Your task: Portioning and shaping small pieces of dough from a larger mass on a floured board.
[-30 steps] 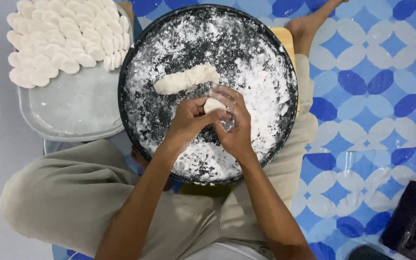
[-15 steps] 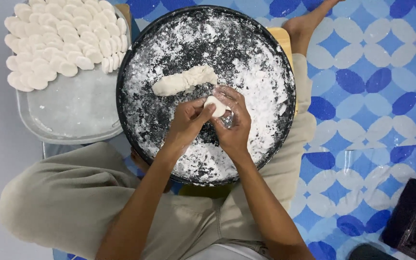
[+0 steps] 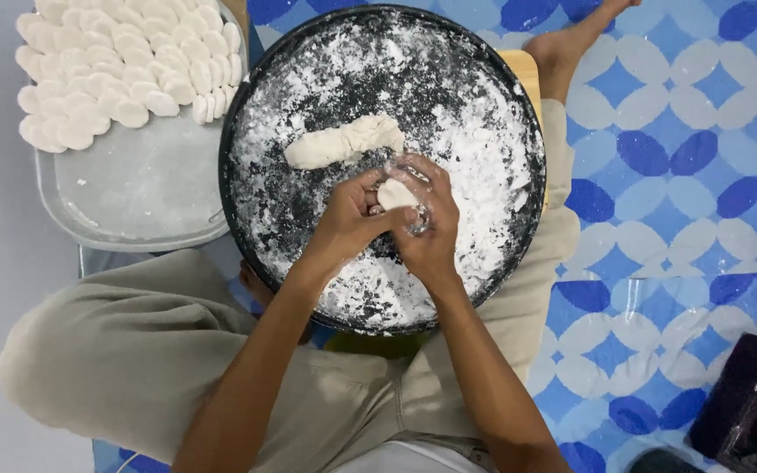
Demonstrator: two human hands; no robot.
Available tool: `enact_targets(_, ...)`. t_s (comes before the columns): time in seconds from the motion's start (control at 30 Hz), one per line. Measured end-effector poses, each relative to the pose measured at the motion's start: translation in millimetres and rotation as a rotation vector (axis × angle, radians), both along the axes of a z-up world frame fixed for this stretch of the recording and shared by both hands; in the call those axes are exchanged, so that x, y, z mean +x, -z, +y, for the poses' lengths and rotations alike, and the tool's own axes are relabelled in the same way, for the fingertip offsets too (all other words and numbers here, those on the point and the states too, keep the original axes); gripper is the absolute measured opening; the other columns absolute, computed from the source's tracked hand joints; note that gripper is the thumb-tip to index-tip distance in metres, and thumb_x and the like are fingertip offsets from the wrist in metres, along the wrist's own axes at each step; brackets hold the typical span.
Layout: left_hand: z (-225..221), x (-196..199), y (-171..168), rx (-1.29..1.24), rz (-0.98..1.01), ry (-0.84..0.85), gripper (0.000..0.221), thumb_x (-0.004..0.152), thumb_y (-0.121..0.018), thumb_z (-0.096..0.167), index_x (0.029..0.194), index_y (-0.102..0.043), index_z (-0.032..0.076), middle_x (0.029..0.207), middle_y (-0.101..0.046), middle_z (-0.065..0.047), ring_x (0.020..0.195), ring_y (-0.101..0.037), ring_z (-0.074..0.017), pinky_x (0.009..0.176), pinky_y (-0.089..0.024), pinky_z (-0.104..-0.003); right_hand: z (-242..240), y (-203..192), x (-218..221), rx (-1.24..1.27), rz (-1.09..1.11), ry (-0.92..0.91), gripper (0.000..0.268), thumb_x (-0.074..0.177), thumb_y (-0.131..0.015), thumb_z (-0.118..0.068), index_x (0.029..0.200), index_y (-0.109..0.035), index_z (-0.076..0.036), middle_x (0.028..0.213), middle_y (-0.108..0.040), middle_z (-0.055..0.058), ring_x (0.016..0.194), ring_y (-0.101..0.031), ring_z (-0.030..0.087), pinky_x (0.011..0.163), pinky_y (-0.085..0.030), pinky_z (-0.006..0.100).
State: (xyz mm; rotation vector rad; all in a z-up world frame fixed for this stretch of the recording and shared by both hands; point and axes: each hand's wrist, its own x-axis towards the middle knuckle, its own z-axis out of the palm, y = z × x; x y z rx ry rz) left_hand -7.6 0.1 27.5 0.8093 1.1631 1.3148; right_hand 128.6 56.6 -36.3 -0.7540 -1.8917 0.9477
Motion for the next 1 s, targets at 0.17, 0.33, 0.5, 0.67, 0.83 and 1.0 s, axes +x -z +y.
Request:
enact_targets(0.17,1.5,2.3,22.4,-0.038,-0.026,-0.06,0.04,0.097,-0.071,0.029,0.109,-0.068,-0.009,0.082,-0.072,-0.013,0.068,-0.055,-0.0075,0.068,-0.042,-0.028,-2.6,-12.9,-3.4,0.025,-0.001,0.088,0.046,0.084,-0.071,0.002,0.129,-0.064,-0.009,0.131,-0.061,0.015,0.131,-0.054,0.036,0.117,-0.035,0.059)
enact_targets(0.33,-0.3,1.6,35.6,-0.049,-0.003,-0.07,0.039,0.1,-0.067,0.031,0.107,-0.071,-0.007,0.081,-0.071,-0.011,0.072,-0.056,-0.0059,0.069,-0.042,-0.026,-4.2,-12.4,-5.3,0.048,-0.03,0.121,0.043,0.084,-0.078,-0.001,0.123,-0.064,-0.008,0.129,-0.063,0.014,0.13,-0.056,0.037,0.116,-0.036,0.06)
enact_targets(0.5,-0.2,7.4,25.6,0.063,-0.022,-0.038,0.05,0.091,-0.078,0.029,0.117,-0.064,-0.011,0.079,-0.073,-0.013,0.064,-0.057,-0.0026,0.055,-0.045,-0.018,-3.7,-5.1,-6.2,0.032,0.025,0.122,0.023,0.1,-0.061,-0.013,0.121,-0.058,-0.005,0.131,-0.06,0.015,0.131,-0.053,0.035,0.116,-0.036,0.054)
enact_targets(0.67,-2.6,4.1,37.9,0.074,-0.072,-0.071,0.049,0.09,-0.079,0.021,0.125,-0.055,-0.004,0.085,-0.073,-0.015,0.072,-0.061,-0.0062,0.059,-0.048,-0.021,-5.2,-11.4,-1.8,0.006,-0.026,-0.039,0.061,0.082,-0.066,0.01,0.139,-0.053,-0.008,0.139,-0.055,0.014,0.14,-0.044,0.037,0.121,-0.029,0.056)
enact_targets(0.83,-3.7,-7.8,31.6,0.05,0.0,0.024,0.056,0.093,-0.077,0.025,0.127,-0.05,-0.011,0.086,-0.073,-0.026,0.063,-0.063,-0.0173,0.059,-0.047,-0.027,1.4,-4.5,5.5,-0.018,-0.031,-0.161,0.06,0.084,-0.068,0.004,0.14,-0.056,-0.014,0.141,-0.054,0.015,0.14,-0.044,0.039,0.122,-0.027,0.059)
enact_targets(1.0,1.6,6.3,65.4,0.025,-0.1,-0.11,0.051,0.101,-0.067,0.034,0.113,-0.064,-0.015,0.08,-0.074,-0.019,0.063,-0.071,-0.0159,0.066,-0.047,-0.025,-2.0,-3.9,2.7,0.023,0.022,0.006,0.041,0.087,-0.079,-0.006,0.124,-0.063,-0.007,0.132,-0.06,0.017,0.132,-0.052,0.04,0.119,-0.03,0.06)
